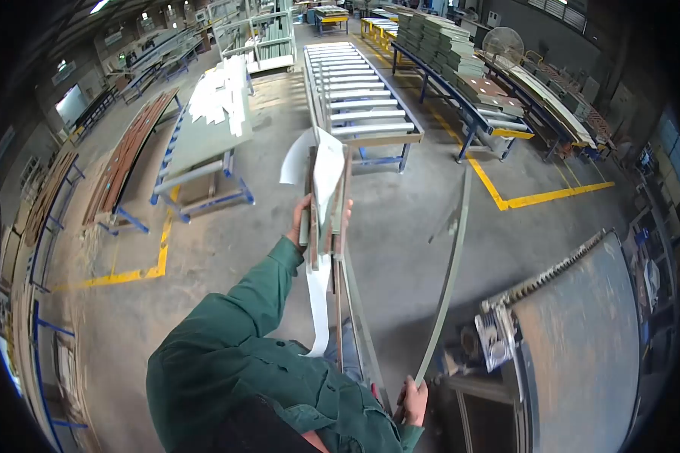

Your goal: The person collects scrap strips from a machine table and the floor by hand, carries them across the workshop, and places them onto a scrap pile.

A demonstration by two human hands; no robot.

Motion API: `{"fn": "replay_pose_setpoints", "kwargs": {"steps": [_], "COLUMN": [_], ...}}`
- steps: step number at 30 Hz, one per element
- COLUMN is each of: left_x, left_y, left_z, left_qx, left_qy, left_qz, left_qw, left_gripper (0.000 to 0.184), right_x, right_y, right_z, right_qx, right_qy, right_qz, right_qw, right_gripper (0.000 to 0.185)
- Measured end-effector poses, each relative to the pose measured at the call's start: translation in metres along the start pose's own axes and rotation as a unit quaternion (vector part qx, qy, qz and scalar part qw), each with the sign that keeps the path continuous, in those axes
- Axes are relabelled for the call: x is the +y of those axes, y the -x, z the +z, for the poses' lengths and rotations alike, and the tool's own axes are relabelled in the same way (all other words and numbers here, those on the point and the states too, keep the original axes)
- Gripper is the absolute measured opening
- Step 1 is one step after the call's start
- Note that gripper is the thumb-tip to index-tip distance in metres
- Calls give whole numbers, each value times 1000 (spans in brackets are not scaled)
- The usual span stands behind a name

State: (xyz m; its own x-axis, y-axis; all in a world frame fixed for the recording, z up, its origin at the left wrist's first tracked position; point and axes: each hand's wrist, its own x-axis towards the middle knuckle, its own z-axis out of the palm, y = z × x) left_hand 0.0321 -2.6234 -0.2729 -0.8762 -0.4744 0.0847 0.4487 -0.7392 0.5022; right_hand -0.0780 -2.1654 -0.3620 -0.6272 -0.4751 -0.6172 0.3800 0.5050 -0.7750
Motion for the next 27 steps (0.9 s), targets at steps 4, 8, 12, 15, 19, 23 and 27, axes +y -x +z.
{"fn": "replay_pose_setpoints", "kwargs": {"steps": [4,8,12,15,19,23,27], "left_x": [7,9,4,-31,-52,-102,-166], "left_y": [-131,-257,-343,-452,-564,-690,-774], "left_z": [-19,-29,-45,-95,-77,-42,-26], "left_qx": [-59,-52,-81,-92,-137,-170,-205], "left_qy": [24,12,-2,25,79,87,40], "left_qz": [-50,-114,-134,-193,-275,-316,-358], "left_qw": [997,992,988,977,948,929,910], "left_gripper": [71,69,74,76,80,78,83], "right_x": [-46,-99,-148,-187,-226,-280,-312], "right_y": [-84,-160,-200,-259,-330,-383,-416], "right_z": [16,16,28,21,21,-10,-19], "right_qx": [46,87,131,155,209,261,315], "right_qy": [-44,-61,-150,-211,-182,-235,-274], "right_qz": [-18,-1,14,50,46,59,68], "right_qw": [998,994,980,964,960,934,906], "right_gripper": [24,22,23,33,31,22,21]}}
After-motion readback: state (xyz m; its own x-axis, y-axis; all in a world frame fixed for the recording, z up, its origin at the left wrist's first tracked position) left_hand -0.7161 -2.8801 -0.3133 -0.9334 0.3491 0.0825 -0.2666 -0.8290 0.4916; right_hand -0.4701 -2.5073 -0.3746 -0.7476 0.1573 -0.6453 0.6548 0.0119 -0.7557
